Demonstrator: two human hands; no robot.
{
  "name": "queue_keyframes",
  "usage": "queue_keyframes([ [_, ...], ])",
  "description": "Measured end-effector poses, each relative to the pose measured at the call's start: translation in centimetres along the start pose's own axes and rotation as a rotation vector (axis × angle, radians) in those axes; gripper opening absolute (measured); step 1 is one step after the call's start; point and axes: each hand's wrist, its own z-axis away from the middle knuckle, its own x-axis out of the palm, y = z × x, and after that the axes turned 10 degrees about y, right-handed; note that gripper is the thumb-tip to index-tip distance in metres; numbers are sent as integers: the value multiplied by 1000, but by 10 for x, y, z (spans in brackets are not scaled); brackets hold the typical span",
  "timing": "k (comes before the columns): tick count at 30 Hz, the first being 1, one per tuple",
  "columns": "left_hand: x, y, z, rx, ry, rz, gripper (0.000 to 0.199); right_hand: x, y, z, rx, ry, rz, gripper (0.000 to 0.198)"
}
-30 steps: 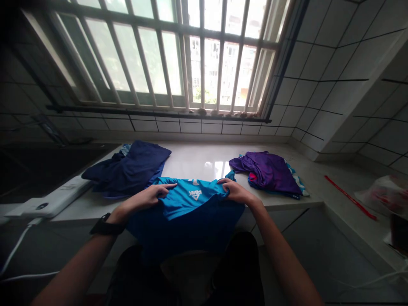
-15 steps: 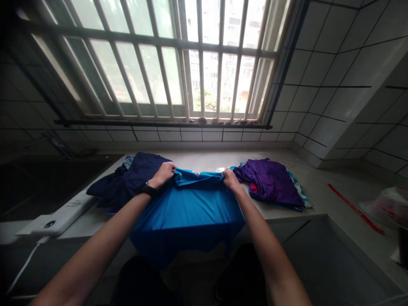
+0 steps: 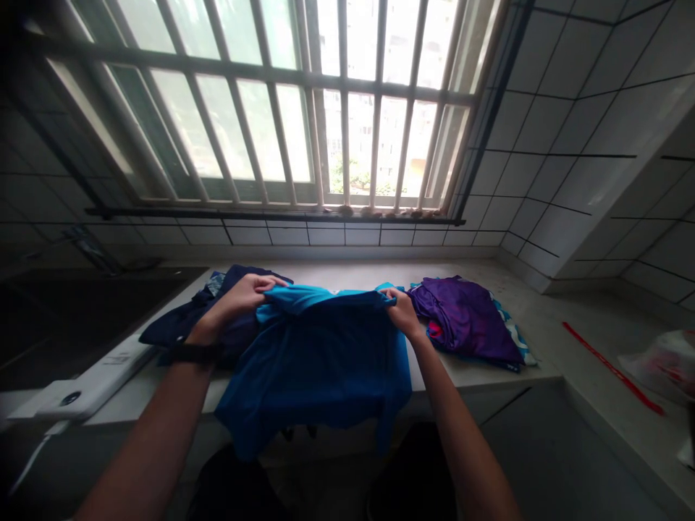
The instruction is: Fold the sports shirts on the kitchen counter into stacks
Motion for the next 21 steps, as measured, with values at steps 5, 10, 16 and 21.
queue_keyframes([
  [5,21,-61,91,50,-275,-76,30,-15,23,87,-33,-192,38,23],
  [10,61,-93,109,73,-144,-198,24,0,48,113,-32,-262,244,27],
  [16,82,-81,54,61,-47,-220,26,22,53,67,-15,-245,455,28],
  [21,88,-59,13,9,19,-195,21,30,35,24,40,-168,444,27],
])
